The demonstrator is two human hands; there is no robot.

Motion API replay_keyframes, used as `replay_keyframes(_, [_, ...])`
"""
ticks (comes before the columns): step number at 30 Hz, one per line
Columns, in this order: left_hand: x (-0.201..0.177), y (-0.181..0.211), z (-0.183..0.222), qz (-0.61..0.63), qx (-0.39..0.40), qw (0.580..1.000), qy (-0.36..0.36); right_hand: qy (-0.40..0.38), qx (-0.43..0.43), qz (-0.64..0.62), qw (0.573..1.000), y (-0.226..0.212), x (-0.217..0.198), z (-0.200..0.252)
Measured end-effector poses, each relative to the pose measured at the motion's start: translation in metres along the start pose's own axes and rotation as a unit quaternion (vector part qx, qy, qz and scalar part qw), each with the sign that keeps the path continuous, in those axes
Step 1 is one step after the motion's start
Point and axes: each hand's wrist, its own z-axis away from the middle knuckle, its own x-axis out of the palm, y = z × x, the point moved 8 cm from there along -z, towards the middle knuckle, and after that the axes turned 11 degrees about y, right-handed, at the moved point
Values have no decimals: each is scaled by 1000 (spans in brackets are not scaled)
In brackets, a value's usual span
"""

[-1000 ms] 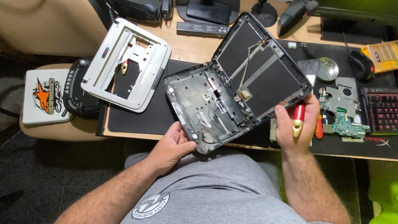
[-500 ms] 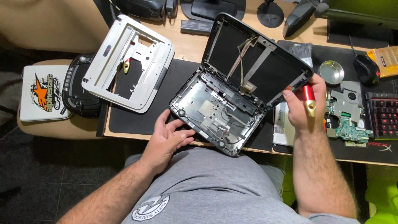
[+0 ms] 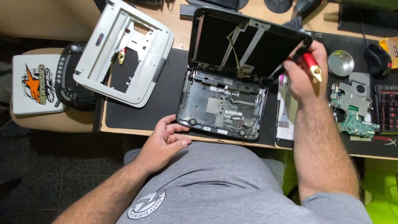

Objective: Cleaning the internal components of a laptop with a brush and reassembling the outer casing.

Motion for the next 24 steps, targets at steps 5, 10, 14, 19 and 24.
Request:
replay_keyframes(5, [-2, 26, 6, -160, 0, 987, 23, -2, -48, 51, 998, 10, -3, -11])
replay_keyframes(10, [-15, 43, -5, -364, 43, 928, 60, 55, -80, -67, 993, 30, -30, -5])
replay_keyframes(14, [0, 49, -21, -486, 351, 800, 10, 168, -210, -162, 950, 42, -93, 21])
replay_keyframes(19, [4, 63, -23, -443, 504, 742, 3, 115, -270, -196, 936, 21, -108, 69])
replay_keyframes(24, [3, 62, -27, -393, 531, 750, -7, -247, -202, -116, 941, -23, -17, 121])
